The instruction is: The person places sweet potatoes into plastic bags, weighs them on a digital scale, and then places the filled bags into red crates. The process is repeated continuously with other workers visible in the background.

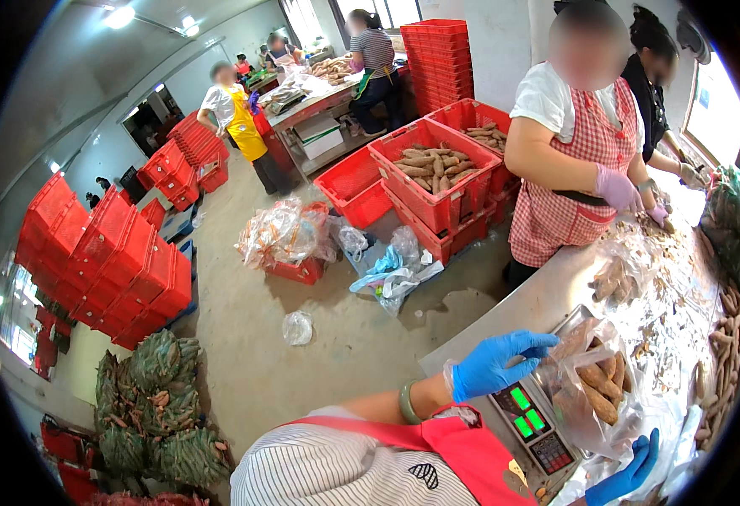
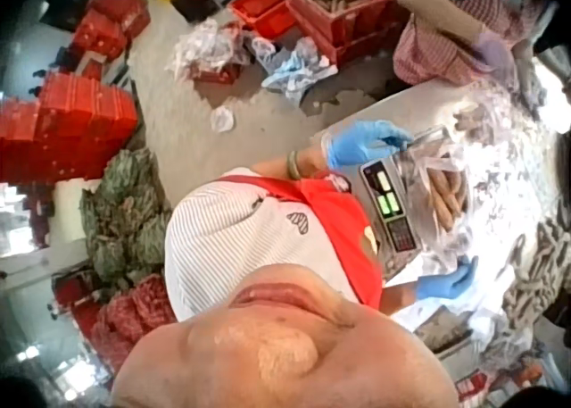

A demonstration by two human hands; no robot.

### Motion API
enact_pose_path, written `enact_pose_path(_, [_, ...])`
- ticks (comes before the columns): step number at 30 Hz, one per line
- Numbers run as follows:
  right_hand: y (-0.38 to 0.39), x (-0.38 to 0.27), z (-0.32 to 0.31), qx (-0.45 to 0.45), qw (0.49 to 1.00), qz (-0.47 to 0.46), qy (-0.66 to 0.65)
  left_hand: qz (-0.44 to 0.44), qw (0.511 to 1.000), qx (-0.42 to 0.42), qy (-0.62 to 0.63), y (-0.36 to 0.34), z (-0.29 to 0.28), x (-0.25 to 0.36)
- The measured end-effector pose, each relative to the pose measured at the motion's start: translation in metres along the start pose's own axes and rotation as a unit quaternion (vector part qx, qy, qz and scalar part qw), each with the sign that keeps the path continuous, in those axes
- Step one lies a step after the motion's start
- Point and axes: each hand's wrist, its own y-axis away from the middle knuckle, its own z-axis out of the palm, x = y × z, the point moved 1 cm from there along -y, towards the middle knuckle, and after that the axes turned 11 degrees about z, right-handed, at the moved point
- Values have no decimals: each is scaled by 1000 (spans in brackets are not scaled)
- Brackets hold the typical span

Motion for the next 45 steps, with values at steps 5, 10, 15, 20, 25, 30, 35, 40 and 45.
enact_pose_path(5, [-13,5,-27,-23,1000,20,-9,4,1000,9,12,-2,29,19])
enact_pose_path(10, [-22,17,-50,3,1000,-4,-9,9,995,53,-88,0,46,33])
enact_pose_path(15, [-26,30,-68,34,999,2,-39,58,963,83,-249,5,49,27])
enact_pose_path(20, [-24,34,-91,33,996,63,-53,26,925,72,-373,4,63,27])
enact_pose_path(25, [-31,63,-118,61,995,70,-44,15,946,52,-321,2,78,31])
enact_pose_path(30, [-45,131,-141,12,991,109,-76,17,956,73,-285,14,74,36])
enact_pose_path(35, [-50,137,-137,12,990,114,-85,-17,950,71,-305,14,74,42])
enact_pose_path(40, [-52,131,-135,3,991,101,-92,-16,932,53,-358,14,71,46])
enact_pose_path(45, [-53,144,-138,-16,987,102,-124,-31,929,35,-367,19,64,39])
